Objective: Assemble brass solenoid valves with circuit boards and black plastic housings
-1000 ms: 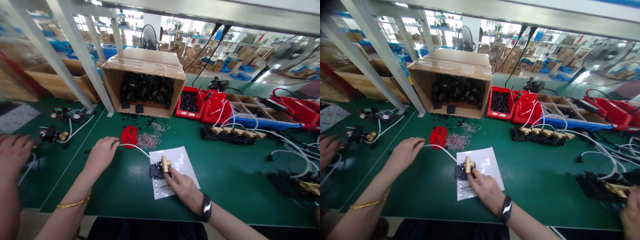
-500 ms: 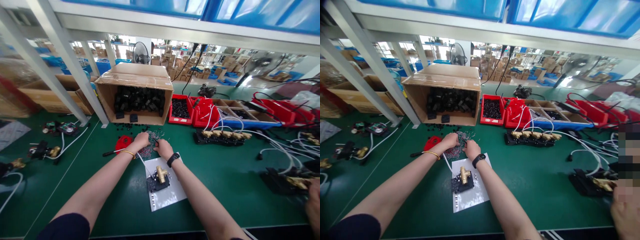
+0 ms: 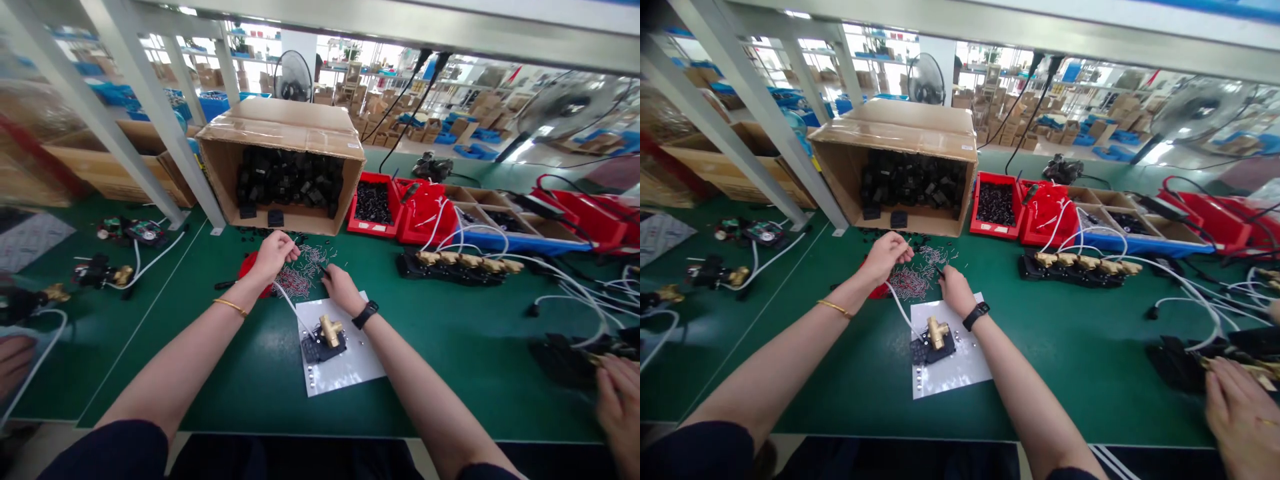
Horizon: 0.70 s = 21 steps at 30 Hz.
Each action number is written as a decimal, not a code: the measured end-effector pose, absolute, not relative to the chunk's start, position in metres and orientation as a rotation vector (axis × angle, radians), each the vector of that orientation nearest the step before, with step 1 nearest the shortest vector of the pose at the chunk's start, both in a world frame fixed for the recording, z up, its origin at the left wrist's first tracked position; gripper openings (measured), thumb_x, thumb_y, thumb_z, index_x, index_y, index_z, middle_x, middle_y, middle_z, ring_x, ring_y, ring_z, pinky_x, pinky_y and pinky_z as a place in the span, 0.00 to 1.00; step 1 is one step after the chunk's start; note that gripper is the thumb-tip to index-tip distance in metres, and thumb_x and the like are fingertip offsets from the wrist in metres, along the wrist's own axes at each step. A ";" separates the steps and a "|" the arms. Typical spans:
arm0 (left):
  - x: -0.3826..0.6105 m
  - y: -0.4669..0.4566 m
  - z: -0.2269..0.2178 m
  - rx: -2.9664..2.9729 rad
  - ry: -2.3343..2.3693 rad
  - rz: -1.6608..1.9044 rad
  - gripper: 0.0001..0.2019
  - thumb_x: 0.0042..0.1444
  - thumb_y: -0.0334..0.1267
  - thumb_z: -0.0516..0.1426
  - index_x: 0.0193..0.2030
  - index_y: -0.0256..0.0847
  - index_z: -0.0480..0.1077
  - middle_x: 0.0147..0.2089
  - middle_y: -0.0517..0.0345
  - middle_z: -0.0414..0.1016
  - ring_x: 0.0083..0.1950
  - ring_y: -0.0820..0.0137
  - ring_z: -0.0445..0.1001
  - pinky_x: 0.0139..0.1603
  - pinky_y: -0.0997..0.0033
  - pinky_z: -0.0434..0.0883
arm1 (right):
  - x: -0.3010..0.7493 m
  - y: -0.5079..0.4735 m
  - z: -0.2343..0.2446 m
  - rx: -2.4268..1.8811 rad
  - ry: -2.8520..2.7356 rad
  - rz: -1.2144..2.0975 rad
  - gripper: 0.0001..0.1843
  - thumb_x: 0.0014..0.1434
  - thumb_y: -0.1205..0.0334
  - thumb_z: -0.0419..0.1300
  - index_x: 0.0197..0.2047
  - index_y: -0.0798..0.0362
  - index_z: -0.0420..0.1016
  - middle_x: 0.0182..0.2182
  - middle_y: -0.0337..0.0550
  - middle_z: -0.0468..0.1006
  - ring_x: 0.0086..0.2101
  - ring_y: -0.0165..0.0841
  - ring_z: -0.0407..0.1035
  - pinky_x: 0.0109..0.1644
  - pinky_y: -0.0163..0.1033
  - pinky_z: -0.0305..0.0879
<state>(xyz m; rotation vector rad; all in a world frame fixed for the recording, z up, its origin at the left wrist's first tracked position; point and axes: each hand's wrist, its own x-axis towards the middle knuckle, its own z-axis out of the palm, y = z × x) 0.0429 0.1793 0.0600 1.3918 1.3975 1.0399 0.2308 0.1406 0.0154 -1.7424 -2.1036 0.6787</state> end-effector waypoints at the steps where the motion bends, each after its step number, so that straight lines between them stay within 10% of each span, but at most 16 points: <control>1: 0.036 0.166 0.064 1.312 1.360 1.082 0.03 0.58 0.32 0.51 0.37 0.37 0.64 0.28 0.58 0.72 0.28 0.75 0.71 0.32 0.74 0.68 | 0.237 0.135 0.017 -1.718 -2.070 0.702 0.05 0.59 0.70 0.53 0.38 0.56 0.68 0.34 0.46 0.74 0.35 0.34 0.69 0.37 0.35 0.61; 21: 0.033 0.033 0.013 0.318 1.004 1.039 0.06 0.48 0.28 0.61 0.31 0.35 0.67 0.39 0.46 0.79 0.43 0.66 0.77 0.46 0.72 0.72 | 0.263 0.037 0.008 -1.641 -1.232 1.204 0.10 0.48 0.57 0.62 0.32 0.54 0.74 0.27 0.43 0.79 0.23 0.33 0.68 0.27 0.37 0.64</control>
